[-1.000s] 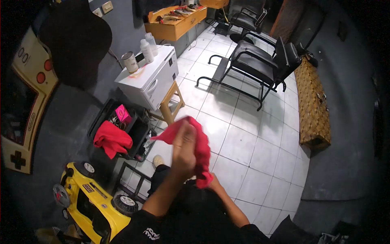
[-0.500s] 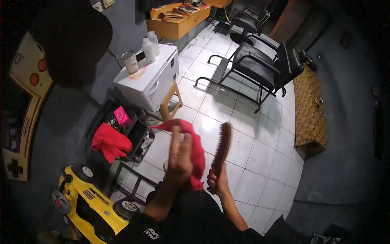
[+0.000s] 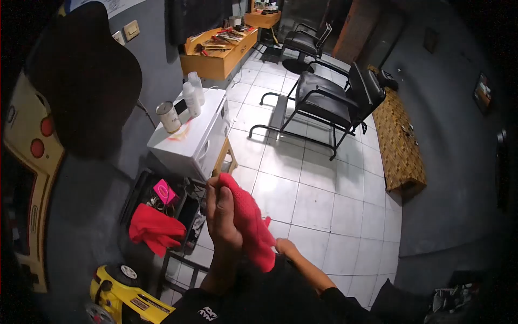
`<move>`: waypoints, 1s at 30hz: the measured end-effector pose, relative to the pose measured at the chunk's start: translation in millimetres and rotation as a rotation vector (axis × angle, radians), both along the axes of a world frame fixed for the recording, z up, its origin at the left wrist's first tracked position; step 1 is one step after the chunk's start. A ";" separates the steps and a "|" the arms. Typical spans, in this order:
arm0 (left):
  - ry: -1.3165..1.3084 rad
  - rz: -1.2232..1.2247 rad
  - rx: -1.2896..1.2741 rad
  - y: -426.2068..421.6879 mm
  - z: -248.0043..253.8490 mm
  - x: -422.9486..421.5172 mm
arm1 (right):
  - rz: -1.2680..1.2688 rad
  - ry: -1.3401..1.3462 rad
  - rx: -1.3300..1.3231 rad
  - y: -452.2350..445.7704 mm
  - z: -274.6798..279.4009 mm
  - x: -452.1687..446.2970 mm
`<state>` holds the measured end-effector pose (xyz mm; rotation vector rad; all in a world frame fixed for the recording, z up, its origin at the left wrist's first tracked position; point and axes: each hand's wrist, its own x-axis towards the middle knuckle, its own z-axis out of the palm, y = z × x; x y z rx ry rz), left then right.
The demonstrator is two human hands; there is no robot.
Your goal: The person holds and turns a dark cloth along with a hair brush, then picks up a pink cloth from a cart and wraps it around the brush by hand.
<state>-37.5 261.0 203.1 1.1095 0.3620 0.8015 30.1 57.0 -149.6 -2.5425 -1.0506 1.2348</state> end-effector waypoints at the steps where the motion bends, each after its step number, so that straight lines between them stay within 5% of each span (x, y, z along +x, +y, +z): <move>1: 0.070 0.030 0.150 9.9 -9.8 -2.7 | -0.117 -0.009 -0.023 -0.3 -4.3 1.6; 3: 0.065 0.139 0.402 18.1 -25.3 -1.3 | -0.354 -0.023 -0.072 -7.3 -22.4 -2.8; 6: 0.048 0.080 0.038 9.0 -17.8 5.3 | -0.557 -0.090 0.177 -24.8 -103.8 19.0; 10: -0.016 -0.170 -0.176 6.3 -32.2 16.9 | -1.330 0.798 0.743 32.7 108.4 23.8; 13: 0.173 -0.032 0.364 3.4 -41.8 35.4 | -1.007 1.055 1.174 50.0 184.8 2.1; 17: 0.187 0.052 0.470 -1.4 -49.5 59.6 | -0.712 0.287 1.088 91.5 211.8 -13.0; 19: 0.143 0.223 0.428 -0.8 -62.2 72.2 | -0.346 0.138 0.954 97.0 162.8 12.2; 24: 0.069 0.109 0.125 21.0 -15.1 66.4 | 0.119 0.058 0.144 40.7 -53.8 58.0; 26: 0.031 0.135 -0.002 19.6 4.6 69.7 | -0.091 0.050 0.083 8.8 -123.9 70.2; 29: -0.038 0.251 0.064 12.7 0.3 75.9 | -0.271 -0.020 0.015 -7.0 -19.9 76.1; 30: -0.036 0.287 0.068 9.5 -0.2 78.4 | -0.356 -0.037 0.221 -7.8 -14.9 81.7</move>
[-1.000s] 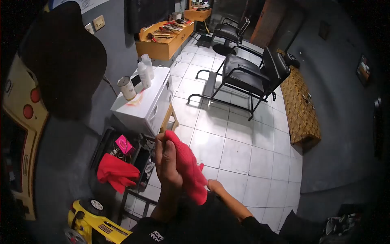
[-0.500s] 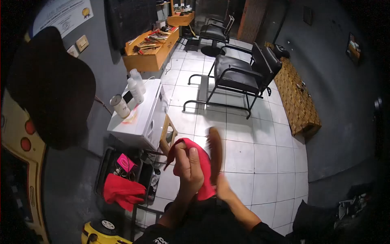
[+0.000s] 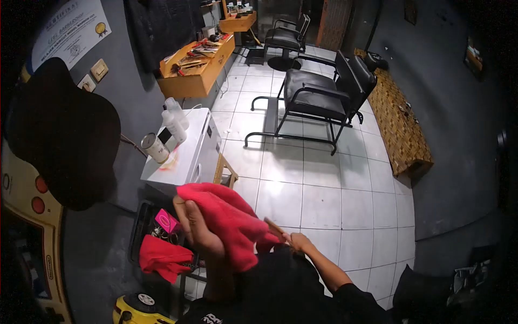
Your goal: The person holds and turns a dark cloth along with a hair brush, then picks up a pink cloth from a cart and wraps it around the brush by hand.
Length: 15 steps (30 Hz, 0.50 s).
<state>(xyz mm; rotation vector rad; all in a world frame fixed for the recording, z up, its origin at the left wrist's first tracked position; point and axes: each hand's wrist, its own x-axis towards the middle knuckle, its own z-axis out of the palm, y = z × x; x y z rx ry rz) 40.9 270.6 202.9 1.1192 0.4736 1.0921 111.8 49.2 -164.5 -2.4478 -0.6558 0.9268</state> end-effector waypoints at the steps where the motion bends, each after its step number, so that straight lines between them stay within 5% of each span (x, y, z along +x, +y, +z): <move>1: 0.050 -0.001 0.079 -0.6 -9.9 2.0 | -0.084 -0.045 0.205 2.3 4.0 4.5; 2: 0.120 0.027 0.147 -4.1 -18.3 7.4 | -0.169 -0.085 0.407 4.2 8.5 7.3; 6: 0.164 -0.284 0.257 -19.1 -51.7 23.8 | -0.575 0.761 0.878 40.3 183.6 0.9; 8: 0.269 -0.218 0.424 -29.8 -50.7 30.3 | -0.500 0.698 1.074 51.4 238.5 -21.1; 11: 0.118 -0.204 0.264 -38.7 -50.3 39.3 | -0.193 0.399 0.978 56.2 231.2 -35.9; 13: 0.031 -0.270 -0.057 -27.0 -38.2 36.9 | -0.097 0.284 0.836 57.8 192.7 -24.7; 15: 0.061 -0.138 0.006 -13.2 -45.9 38.9 | 0.056 0.045 0.591 58.3 123.8 -14.9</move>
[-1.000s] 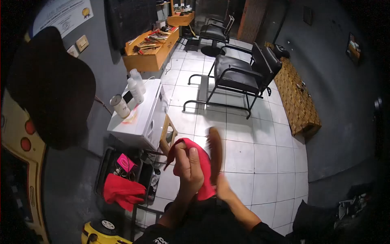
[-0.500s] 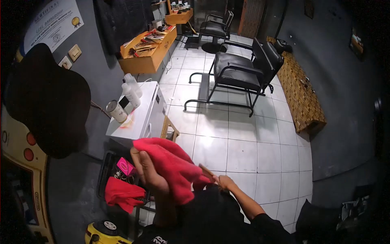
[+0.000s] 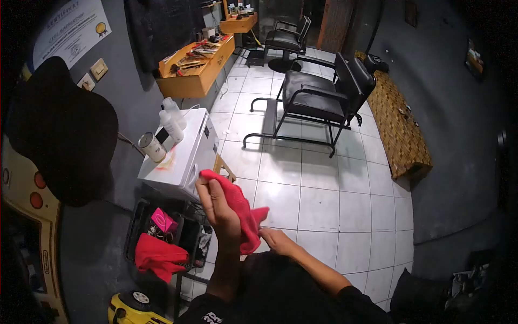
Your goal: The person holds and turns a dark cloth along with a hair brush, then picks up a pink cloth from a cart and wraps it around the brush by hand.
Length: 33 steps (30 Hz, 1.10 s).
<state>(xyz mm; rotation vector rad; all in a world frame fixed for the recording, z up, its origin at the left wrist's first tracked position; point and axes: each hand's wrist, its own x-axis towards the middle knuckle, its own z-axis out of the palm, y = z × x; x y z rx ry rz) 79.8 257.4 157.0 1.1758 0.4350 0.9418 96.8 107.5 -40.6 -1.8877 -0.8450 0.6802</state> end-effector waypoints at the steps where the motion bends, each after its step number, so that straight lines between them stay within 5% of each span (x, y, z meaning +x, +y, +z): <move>1: 0.022 0.043 -0.005 0.4 7.5 -2.5 | 0.091 -0.029 -0.214 -12.6 -56.1 5.4; 3: -0.045 0.004 -0.155 -3.4 23.2 -8.7 | 0.364 -0.136 -0.628 -37.4 -167.4 16.1; 5: -0.047 0.023 -0.056 -1.3 12.3 -16.0 | 0.081 0.049 -0.629 -71.4 -175.2 19.0; 8: -0.018 0.094 -0.141 -11.9 16.5 -22.1 | 0.166 -0.012 -0.888 -81.8 -142.4 29.4; 13: 0.031 0.075 -0.096 -28.8 18.3 -19.4 | -0.339 -0.156 -0.418 -52.1 -59.5 41.3; 17: 0.049 -0.084 -0.035 -38.0 1.1 -14.9 | -0.162 0.573 0.444 -25.1 90.6 23.3; 21: 0.046 -0.131 -0.033 -50.2 -0.7 -5.1 | 0.036 0.277 0.223 -15.0 36.0 12.8; 24: 0.068 -0.094 0.031 -45.4 8.0 -12.4 | 0.224 -0.060 -0.355 -9.6 -59.8 14.2; 27: -0.015 -0.002 0.013 -35.4 33.1 -22.9 | 0.189 0.028 -0.642 -54.7 -141.2 18.7; 33: -0.006 0.050 -0.062 -37.8 39.8 -21.0 | 0.050 -0.133 -0.727 -93.7 -136.2 35.8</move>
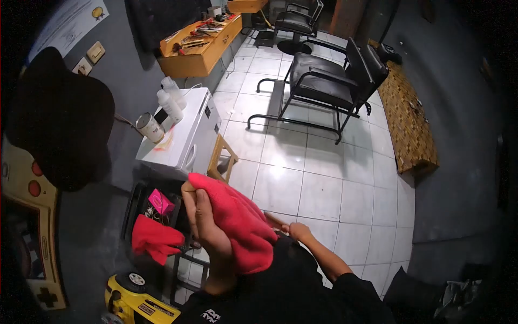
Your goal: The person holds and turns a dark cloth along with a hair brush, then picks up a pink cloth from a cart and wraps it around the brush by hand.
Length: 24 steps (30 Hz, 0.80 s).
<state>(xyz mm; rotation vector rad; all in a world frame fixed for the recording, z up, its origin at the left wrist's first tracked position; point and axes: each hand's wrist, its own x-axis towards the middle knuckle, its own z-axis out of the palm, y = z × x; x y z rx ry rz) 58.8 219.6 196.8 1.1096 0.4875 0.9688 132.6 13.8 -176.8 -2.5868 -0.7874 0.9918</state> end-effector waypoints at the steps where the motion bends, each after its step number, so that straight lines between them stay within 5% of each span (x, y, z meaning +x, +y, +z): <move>1: 0.011 0.022 0.009 -2.2 -1.5 2.5 | -0.016 -0.077 0.121 2.6 -11.9 9.7; 2: 0.023 0.044 0.017 -2.8 -3.7 3.9 | -0.033 -0.151 0.243 3.4 -23.2 15.4; 4: 0.006 -0.020 -0.050 -6.4 -7.6 6.5 | -0.541 0.348 0.443 33.2 74.8 25.1; 6: 0.018 -0.075 -0.046 -10.2 -15.5 13.2 | -0.801 0.706 0.955 54.6 136.4 18.9; 7: 0.085 -0.071 0.166 -3.1 -36.7 17.7 | -0.734 0.866 1.104 56.2 165.5 13.6; 8: 0.029 -0.254 -0.029 -8.0 -33.9 17.6 | -0.660 0.779 1.336 63.8 190.1 -1.3; 11: 0.048 -0.318 0.005 -24.4 -25.8 19.5 | -0.260 0.259 1.256 73.3 186.9 -29.2; 15: 0.006 -0.260 0.047 -20.5 -27.7 15.9 | -0.084 0.311 0.961 83.7 185.0 -33.9; 18: 0.033 -0.070 -0.032 -10.7 -16.3 8.0 | 0.159 0.099 0.326 69.6 55.6 -16.6; 20: 0.071 0.053 0.155 -6.0 -1.9 1.9 | 0.206 0.173 0.107 36.3 13.3 -4.9; 24: 0.010 0.024 0.105 0.6 -0.7 -6.3 | 0.114 0.131 -0.145 -23.1 -83.9 1.4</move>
